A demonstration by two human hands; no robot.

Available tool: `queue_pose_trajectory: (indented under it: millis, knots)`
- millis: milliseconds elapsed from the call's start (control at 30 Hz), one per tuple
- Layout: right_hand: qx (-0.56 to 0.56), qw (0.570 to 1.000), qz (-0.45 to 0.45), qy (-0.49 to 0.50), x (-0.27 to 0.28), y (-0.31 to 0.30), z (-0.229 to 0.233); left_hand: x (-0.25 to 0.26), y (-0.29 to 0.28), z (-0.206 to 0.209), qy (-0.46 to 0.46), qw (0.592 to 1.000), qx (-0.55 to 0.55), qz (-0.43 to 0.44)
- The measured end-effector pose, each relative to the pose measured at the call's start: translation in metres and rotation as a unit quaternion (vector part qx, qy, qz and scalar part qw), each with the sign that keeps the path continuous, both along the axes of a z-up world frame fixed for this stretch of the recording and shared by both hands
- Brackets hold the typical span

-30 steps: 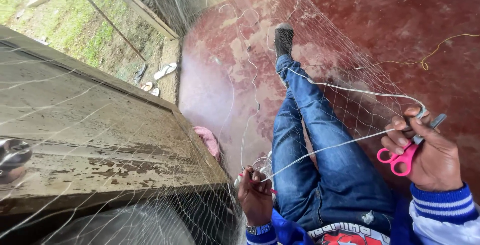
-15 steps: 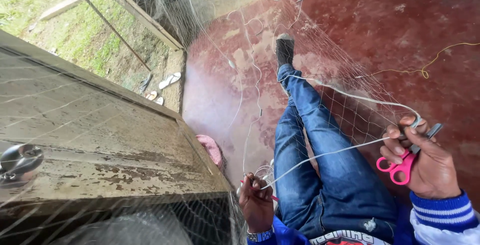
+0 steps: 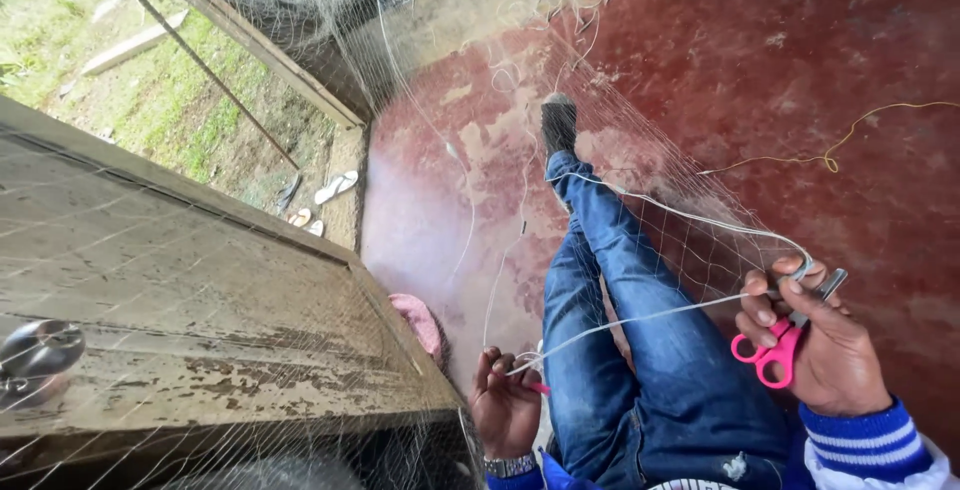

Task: Repairing a fishing net by tying knots and manipulating the mesh with a shuttle tool

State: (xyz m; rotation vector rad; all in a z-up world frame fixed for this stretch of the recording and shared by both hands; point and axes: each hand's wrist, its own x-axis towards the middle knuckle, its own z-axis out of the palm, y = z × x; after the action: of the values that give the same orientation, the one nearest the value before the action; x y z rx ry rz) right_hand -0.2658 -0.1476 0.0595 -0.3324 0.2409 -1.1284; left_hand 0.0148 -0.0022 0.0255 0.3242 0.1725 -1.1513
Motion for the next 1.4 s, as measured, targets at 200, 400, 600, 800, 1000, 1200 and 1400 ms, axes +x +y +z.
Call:
queue_pose_trajectory:
  millis: [200,400,600,800,1000,1200,1400]
  knots:
    - [-0.028,0.999,0.015,-0.035,0.015,0.001,0.009,-0.001,0.024,0.022,-0.090,0.996,-0.002,0.020]
    - [-0.015,0.999,0.033,0.000,0.056,-0.022,0.005,0.025,0.057,0.027,-0.188,0.976,-0.091,0.065]
    - [0.028,0.992,0.104,-0.067,0.101,-0.040,0.019,0.082,0.094,0.011,-0.315,0.915,-0.245,0.052]
    - [0.013,0.989,0.081,-0.122,0.097,-0.061,0.024,0.127,0.137,-0.022,-0.284,0.905,-0.297,0.112]
    - [-0.061,0.989,-0.014,-0.131,0.040,-0.060,0.036,0.117,0.134,-0.023,-0.234,0.947,-0.095,0.198]
    - [-0.096,0.989,-0.087,-0.077,-0.009,-0.057,0.038,0.083,0.081,-0.023,-0.160,0.971,-0.031,0.175]
    - [-0.148,0.979,-0.106,-0.091,-0.038,-0.052,0.045,0.072,0.053,-0.033,-0.162,0.975,-0.035,0.149]
